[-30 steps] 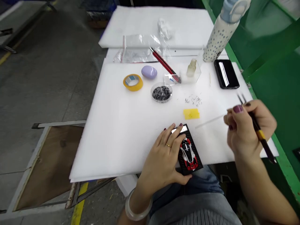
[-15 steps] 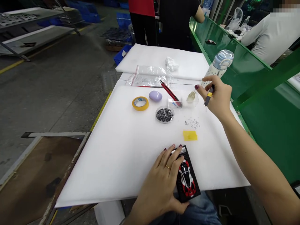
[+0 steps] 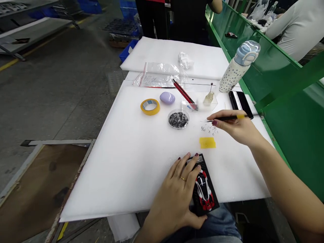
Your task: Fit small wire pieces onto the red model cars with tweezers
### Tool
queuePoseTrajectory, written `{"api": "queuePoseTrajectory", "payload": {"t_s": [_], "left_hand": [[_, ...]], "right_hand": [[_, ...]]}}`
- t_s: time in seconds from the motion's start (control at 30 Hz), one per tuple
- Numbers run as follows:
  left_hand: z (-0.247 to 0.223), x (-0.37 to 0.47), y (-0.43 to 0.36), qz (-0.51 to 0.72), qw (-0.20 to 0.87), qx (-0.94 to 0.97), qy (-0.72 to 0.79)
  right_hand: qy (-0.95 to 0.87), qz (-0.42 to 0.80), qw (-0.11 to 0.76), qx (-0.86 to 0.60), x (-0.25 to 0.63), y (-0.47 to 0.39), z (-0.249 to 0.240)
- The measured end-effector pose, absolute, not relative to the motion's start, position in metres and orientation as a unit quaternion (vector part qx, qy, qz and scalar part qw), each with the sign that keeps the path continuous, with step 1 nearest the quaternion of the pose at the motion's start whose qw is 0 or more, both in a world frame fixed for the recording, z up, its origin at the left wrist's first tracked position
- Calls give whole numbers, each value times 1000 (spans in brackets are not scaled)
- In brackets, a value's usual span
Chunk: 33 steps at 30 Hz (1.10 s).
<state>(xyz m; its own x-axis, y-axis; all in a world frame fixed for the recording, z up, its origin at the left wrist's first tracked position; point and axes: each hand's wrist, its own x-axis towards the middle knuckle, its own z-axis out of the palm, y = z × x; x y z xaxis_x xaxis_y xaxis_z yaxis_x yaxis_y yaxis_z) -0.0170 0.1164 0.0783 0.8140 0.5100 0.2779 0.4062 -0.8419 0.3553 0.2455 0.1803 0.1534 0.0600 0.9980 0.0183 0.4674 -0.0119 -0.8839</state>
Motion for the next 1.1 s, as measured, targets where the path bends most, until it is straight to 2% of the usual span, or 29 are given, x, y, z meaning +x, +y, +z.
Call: {"api": "queuePoseTrajectory", "payload": {"t_s": [0.13,0.27,0.7,1.1], "left_hand": [[77,-17,117,191,132,943,240],[76,-16,117,195,142,940,241],[77,-18,116,187,167,938,241],[76,-20,116,180,194,934,242]], "right_hand": [[-537,340,418,-649,253,188,122],[-537,278,432,-669,247,188,108],[-482,223,440,-724,227,194,103],[-465,247,450,-721,228,196,99]]}}
